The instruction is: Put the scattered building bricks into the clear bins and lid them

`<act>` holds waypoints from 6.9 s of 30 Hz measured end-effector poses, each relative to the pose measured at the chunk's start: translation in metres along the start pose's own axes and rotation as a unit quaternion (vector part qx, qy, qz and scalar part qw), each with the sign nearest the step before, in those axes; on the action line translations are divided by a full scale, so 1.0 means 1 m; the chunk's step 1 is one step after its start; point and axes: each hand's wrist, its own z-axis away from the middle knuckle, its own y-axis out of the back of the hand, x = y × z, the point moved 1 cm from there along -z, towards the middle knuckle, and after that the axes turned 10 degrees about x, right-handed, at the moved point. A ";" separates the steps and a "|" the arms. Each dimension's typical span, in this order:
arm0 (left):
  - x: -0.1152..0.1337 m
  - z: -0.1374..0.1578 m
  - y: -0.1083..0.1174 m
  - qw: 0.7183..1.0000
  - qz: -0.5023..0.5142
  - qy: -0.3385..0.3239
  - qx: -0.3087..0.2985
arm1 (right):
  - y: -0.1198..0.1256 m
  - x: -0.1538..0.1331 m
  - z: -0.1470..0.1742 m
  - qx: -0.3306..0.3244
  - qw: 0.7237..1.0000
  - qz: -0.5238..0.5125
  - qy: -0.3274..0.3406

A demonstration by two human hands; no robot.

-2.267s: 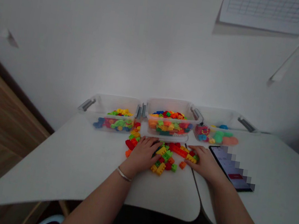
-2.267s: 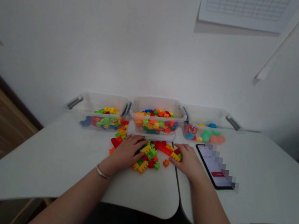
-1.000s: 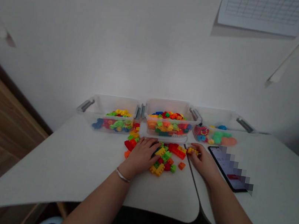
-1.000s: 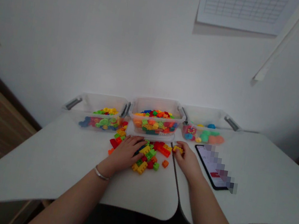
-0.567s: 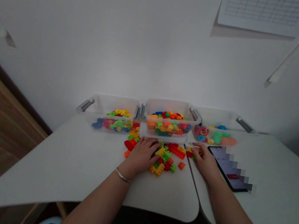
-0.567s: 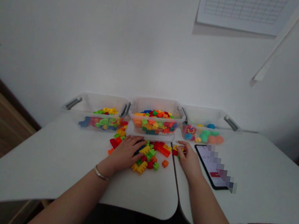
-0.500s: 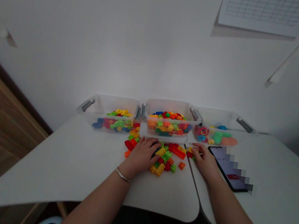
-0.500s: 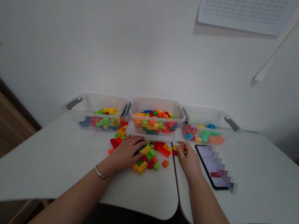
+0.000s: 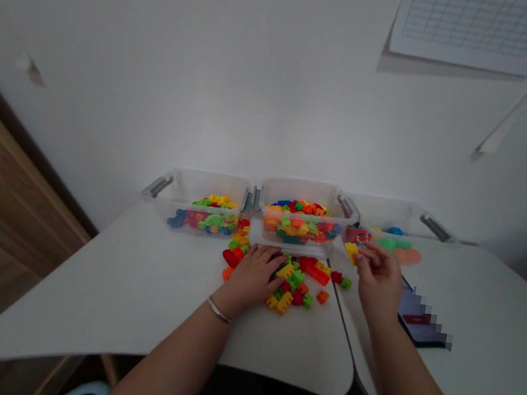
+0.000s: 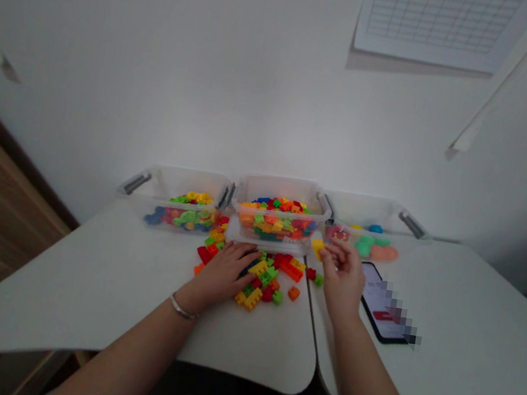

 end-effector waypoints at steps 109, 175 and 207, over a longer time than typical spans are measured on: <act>0.003 0.001 0.001 1.000 0.003 -0.005 0.010 | -0.014 -0.012 0.021 -0.063 0.990 0.037 0.119; 0.004 -0.001 0.001 1.000 0.003 -0.007 0.008 | -0.004 0.047 0.018 -0.295 0.924 0.181 0.165; 0.003 -0.004 -0.001 1.000 0.008 0.001 0.002 | -0.011 0.038 0.009 -0.217 0.955 0.152 0.131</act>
